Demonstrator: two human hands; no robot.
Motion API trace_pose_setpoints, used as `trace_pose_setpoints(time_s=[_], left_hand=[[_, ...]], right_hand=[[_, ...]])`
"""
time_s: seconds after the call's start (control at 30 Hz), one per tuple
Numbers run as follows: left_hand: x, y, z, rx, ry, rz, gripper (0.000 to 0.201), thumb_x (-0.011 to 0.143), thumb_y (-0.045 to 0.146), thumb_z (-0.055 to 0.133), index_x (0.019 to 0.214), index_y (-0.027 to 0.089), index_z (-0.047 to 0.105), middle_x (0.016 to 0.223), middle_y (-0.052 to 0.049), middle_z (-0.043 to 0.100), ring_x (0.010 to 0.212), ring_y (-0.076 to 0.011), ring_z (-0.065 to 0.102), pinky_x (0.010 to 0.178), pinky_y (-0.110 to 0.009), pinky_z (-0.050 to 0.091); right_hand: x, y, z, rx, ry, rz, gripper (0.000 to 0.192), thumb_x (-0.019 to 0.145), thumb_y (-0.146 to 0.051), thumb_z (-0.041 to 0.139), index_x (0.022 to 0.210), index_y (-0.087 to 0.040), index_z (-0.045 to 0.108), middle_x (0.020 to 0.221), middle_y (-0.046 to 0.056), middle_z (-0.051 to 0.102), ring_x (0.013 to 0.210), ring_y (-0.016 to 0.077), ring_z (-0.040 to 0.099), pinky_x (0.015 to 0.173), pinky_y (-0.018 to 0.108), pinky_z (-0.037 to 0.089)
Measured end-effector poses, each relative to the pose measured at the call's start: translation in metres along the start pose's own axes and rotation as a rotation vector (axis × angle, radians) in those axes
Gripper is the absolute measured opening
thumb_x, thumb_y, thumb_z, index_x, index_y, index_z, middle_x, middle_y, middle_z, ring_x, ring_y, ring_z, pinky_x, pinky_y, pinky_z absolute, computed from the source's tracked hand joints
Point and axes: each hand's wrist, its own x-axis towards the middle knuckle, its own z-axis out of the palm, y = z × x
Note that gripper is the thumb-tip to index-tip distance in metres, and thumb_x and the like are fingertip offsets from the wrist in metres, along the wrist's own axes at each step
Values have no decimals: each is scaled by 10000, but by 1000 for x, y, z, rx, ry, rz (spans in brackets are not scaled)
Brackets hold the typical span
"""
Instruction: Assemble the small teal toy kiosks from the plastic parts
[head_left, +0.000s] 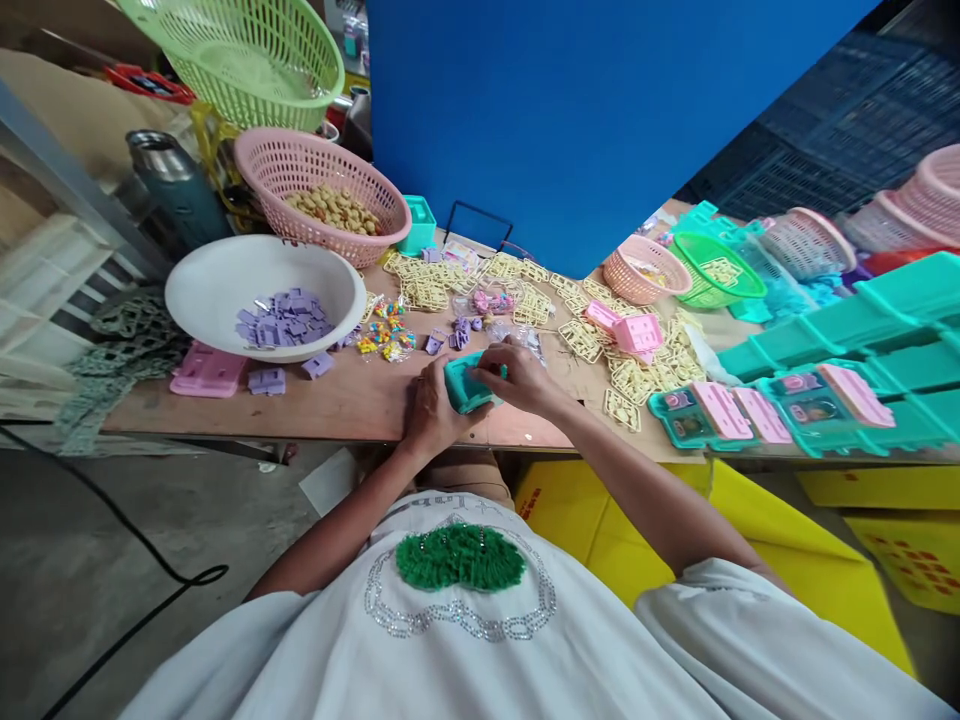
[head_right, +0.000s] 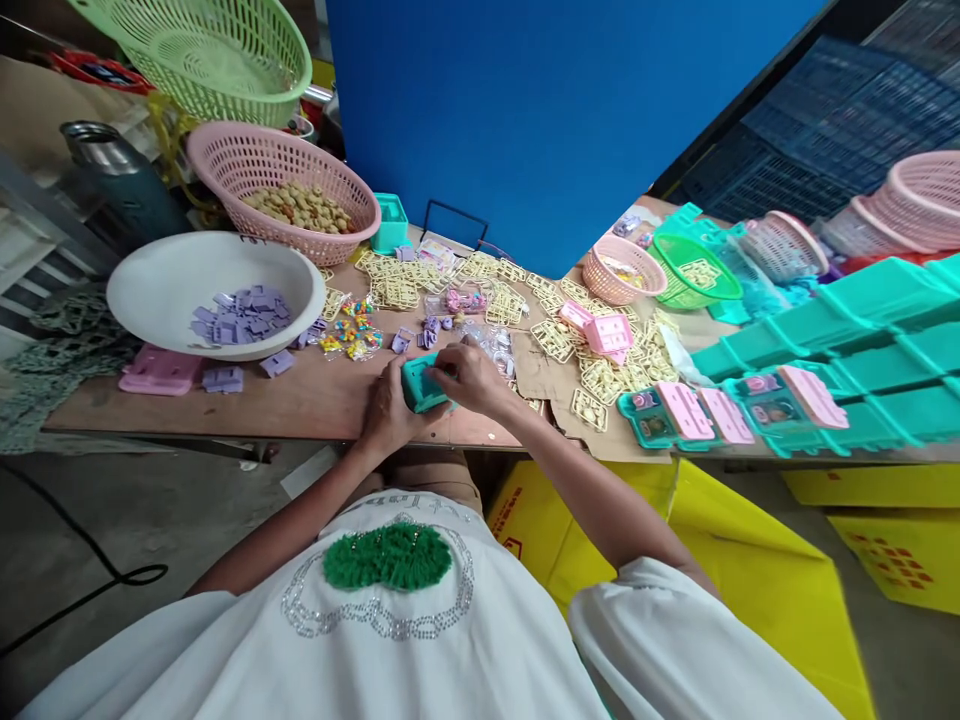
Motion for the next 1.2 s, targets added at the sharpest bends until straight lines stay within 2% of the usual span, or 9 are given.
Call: trace_pose_setpoints(time_s=[0.2, 0.33, 0.47, 0.6, 0.8, 1.03, 1.2], left_hand=[[1, 3, 0, -20, -2, -24, 906, 712, 436, 976, 1408, 225, 436, 1343, -169, 688, 1244, -355, 701, 1040, -479, 572], [2, 4, -2, -25, -21, -39, 880, 719, 444, 963, 1395, 217, 448, 1329, -174, 691, 1239, -360, 701, 1032, -483, 573], [2, 4, -4, -14, -32, -37, 871, 729, 456, 949, 1397, 210, 446, 1337, -184, 692, 1224, -367, 704, 1025, -490, 571], [2, 2, -4, -9, -43, -31, 871, 738, 482, 933, 1402, 203, 443, 1343, -194, 689, 1232, -389, 694, 1040, -514, 562], [1, 2, -3, -13, -24, -21, 870, 718, 407, 947, 1404, 212, 448, 1332, -180, 699, 1232, -383, 696, 1049, -497, 552], [0, 3, -1, -23, -26, -35, 839, 741, 458, 937, 1392, 224, 461, 1293, -166, 694, 1197, -387, 695, 1008, -501, 553], [2, 6, -1, -14, -38, -23, 776, 765, 444, 915, 1358, 199, 479, 1298, -195, 677, 1211, -414, 675, 1030, -535, 540]], right_hand=[[1, -6, -2, -29, -9, 26, 263, 950, -330, 638, 728, -189, 657, 746, 50, 651, 830, 209, 523, 778, 324, 402], [4, -18, -5, -130, -36, 45, 212, 945, -260, 621, 764, -173, 690, 767, 74, 682, 840, 220, 545, 766, 317, 408], [16, -37, -13, -296, -172, 131, 157, 913, -174, 627, 811, -144, 743, 813, 102, 734, 847, 226, 591, 687, 298, 371], [27, -54, -17, -439, -320, 170, 201, 934, -171, 609, 906, -116, 801, 931, 144, 792, 828, 228, 645, 659, 307, 359], [27, -67, -17, -613, -399, 131, 277, 955, -129, 563, 1028, -68, 822, 969, 193, 811, 1010, 294, 696, 740, 323, 406], [40, -71, -24, -661, -556, 158, 292, 983, -157, 566, 1075, -85, 834, 1074, 194, 822, 926, 268, 730, 689, 319, 381], [43, -80, -20, -697, -558, 149, 280, 972, -127, 570, 1041, -37, 827, 1037, 241, 809, 982, 313, 719, 770, 344, 433]])
